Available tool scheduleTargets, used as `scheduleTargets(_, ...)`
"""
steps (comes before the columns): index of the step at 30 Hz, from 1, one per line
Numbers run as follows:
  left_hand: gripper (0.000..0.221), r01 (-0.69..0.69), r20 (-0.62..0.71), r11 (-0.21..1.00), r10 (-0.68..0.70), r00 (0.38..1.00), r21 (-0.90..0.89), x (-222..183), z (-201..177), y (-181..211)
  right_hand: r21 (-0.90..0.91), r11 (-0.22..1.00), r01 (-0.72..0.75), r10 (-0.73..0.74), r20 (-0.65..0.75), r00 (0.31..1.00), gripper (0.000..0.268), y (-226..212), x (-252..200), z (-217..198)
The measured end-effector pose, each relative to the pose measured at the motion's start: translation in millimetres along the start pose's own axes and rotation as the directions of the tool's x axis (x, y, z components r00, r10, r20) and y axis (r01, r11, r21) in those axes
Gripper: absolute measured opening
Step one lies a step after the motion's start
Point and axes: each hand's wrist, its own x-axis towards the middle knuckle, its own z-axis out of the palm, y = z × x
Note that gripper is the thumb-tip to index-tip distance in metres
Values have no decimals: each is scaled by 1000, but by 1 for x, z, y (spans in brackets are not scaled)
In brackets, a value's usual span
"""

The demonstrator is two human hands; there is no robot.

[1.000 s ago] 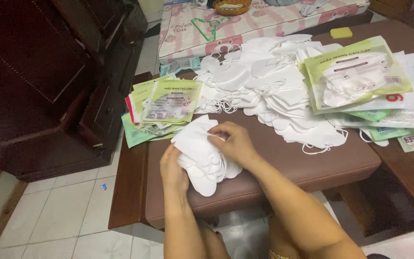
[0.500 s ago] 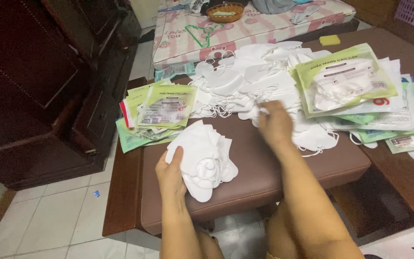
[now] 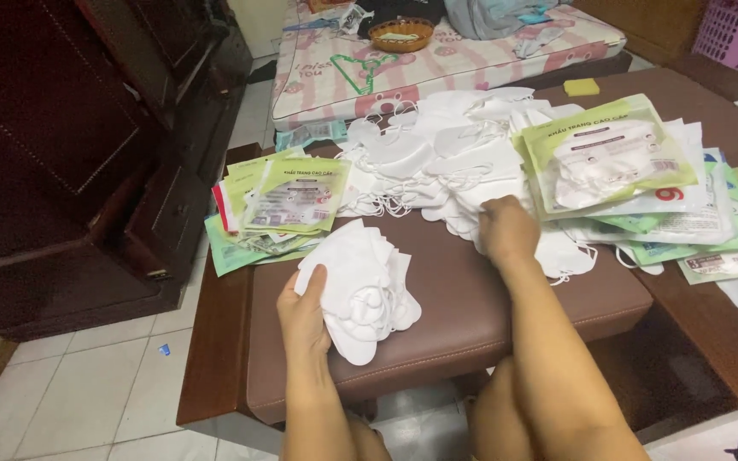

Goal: The person is manually sorting and stacking white face masks from a large pile onto a neat stack on a low table.

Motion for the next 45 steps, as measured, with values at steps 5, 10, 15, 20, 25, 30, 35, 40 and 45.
scheduleTargets(5,36,-1,0,1000,1,1000,8,4,-4,-2,-52,997,49,-43,103,994,21,-31,-9,-10)
scheduleTargets(10,34,-3,5,1000,3,1000,-24,2,-4,2,25,998,62,-62,24,998,26,-43,19,-27)
scheduleTargets(15,31,10,16,999,-9,1000,-33,0,-3,3,-156,973,169,-150,125,981,40,-38,53,-17)
scheduleTargets(20,32,3,26,999,-2,1000,-45,4,-7,1,-285,923,260,-228,141,963,23,-23,63,6)
scheduleTargets(25,36,5,27,999,-3,1000,-54,4,-9,3,-283,906,314,-234,284,930,25,-52,14,-44)
scheduleTargets(30,35,2,38,999,0,999,-49,5,-9,0,4,981,195,-190,240,952,31,-38,22,-73)
scheduleTargets(35,37,1,43,999,1,999,-42,4,-8,1,-199,976,93,-52,203,978,56,-26,42,-49)
scheduleTargets(40,39,0,40,1000,1,999,-30,6,-9,0,-175,984,0,36,200,979,66,-25,44,-39)
scheduleTargets(45,37,2,31,1000,-2,1000,0,2,-8,3,-113,991,-76,100,223,970,70,1,61,-14)
